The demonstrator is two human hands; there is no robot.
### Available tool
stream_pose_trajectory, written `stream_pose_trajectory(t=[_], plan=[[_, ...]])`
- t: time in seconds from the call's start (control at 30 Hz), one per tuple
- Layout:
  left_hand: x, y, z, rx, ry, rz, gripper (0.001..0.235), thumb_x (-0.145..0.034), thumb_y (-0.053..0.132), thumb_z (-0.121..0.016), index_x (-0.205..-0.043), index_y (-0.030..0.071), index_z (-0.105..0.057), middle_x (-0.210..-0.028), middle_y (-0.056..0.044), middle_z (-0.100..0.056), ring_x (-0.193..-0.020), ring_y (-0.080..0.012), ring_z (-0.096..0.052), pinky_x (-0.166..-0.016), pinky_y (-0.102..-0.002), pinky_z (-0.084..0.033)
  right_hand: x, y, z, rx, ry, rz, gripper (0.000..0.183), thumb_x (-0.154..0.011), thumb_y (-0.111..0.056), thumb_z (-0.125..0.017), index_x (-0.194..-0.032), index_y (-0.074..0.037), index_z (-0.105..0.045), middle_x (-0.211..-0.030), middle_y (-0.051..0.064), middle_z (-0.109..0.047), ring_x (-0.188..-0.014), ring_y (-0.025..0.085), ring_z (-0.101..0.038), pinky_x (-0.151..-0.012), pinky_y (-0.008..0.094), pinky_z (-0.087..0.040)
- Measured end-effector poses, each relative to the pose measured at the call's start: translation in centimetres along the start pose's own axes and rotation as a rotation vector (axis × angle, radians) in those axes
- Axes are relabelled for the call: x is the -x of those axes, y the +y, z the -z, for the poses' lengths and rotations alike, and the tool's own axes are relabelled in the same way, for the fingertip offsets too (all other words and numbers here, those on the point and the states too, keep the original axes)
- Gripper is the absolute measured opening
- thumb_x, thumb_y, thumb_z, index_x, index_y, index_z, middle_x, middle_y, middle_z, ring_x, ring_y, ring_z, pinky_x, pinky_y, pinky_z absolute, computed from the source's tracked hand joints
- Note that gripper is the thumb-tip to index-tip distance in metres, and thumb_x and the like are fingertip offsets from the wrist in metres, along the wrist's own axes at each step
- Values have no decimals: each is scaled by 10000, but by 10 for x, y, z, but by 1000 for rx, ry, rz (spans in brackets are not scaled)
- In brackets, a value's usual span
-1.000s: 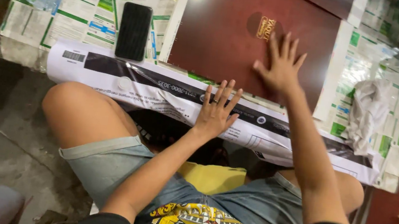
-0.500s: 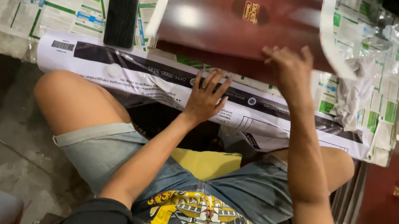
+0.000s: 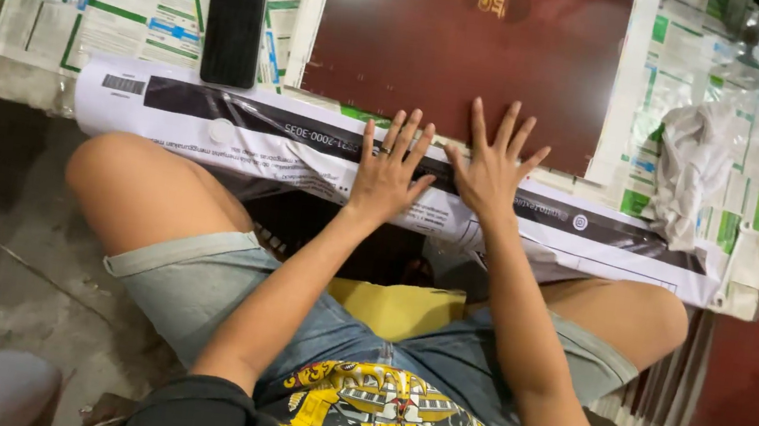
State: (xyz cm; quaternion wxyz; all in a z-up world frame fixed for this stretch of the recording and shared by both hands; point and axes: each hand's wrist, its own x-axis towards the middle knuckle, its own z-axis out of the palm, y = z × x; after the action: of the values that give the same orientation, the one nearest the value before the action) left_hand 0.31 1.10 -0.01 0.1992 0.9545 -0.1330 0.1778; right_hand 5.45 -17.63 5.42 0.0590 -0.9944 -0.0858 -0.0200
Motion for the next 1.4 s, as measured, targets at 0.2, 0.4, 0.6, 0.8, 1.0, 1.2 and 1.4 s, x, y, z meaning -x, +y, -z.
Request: stream_pose_trajectory(t=[0.2,0.4,0.6,0.8,1.0,1.2,1.4], plan=[[0,-3,4,6,-41,4,849,-971,567,-615,-1643,156,-299,-1716,-117,-201,-1595,-298,-157,-1264,-663,-93,-60,5,4,-53,-37,-60,846,-964,-710,-510,-1682,-386,-202,-1749,195,14,-1593,474,61,-1146,807,74],[-2,-3,2,-29,-47,-6,821,-1005,591,-573,-1644,166,-280,-1715,-115,-187,-1597,-302,-138,-1267,-664,-71,-119,24,9,-62,-115,-63,861,-956,-792,-418,-1675,-412,-137,-1748,191,40,-1585,473,94,-1139,806,106],[-3,0,9,-29,-79,21,831,-988,567,-596,-1645,170,-278,-1711,-110,-202,-1597,-300,-156,-1268,-668,-86,-159,35,11,-68,-164,-27,895,-922,-841,-369,-1676,-431,-115,-1754,176,51,-1598,466,94,-1135,816,125],[-5,0,9,-10,-68,29,853,-957,556,-627,-1638,174,-283,-1700,-112,-214,-1583,-304,-180,-1258,-671,-93,-193,40,13,-96,-163,-29,937,-882,-866,-387,-1671,-441,-111,-1757,166,65,-1601,457,106,-1135,815,128],[-7,-1,8,-37,-73,31,846,-952,559,-605,-1637,179,-285,-1703,-125,-223,-1590,-314,-171,-1259,-662,-86,-225,47,10,-105,-145,-22,949,-873,-869,-384,-1668,-433,-103,-1750,175,83,-1590,458,123,-1132,810,126],[-7,-4,2,-64,-95,27,841,-974,563,-587,-1648,175,-267,-1707,-122,-199,-1594,-312,-140,-1259,-660,-75,-249,49,14,-101,-179,-53,981,-845,-900,-348,-1663,-438,-66,-1752,146,100,-1608,413,124,-1158,798,126],[-4,-1,4,-39,-100,23,845,-963,560,-595,-1640,177,-265,-1701,-121,-194,-1588,-306,-143,-1256,-655,-69,-206,40,5,-83,-195,-104,991,-869,-908,-314,-1672,-396,-40,-1740,164,124,-1599,398,137,-1161,784,131]])
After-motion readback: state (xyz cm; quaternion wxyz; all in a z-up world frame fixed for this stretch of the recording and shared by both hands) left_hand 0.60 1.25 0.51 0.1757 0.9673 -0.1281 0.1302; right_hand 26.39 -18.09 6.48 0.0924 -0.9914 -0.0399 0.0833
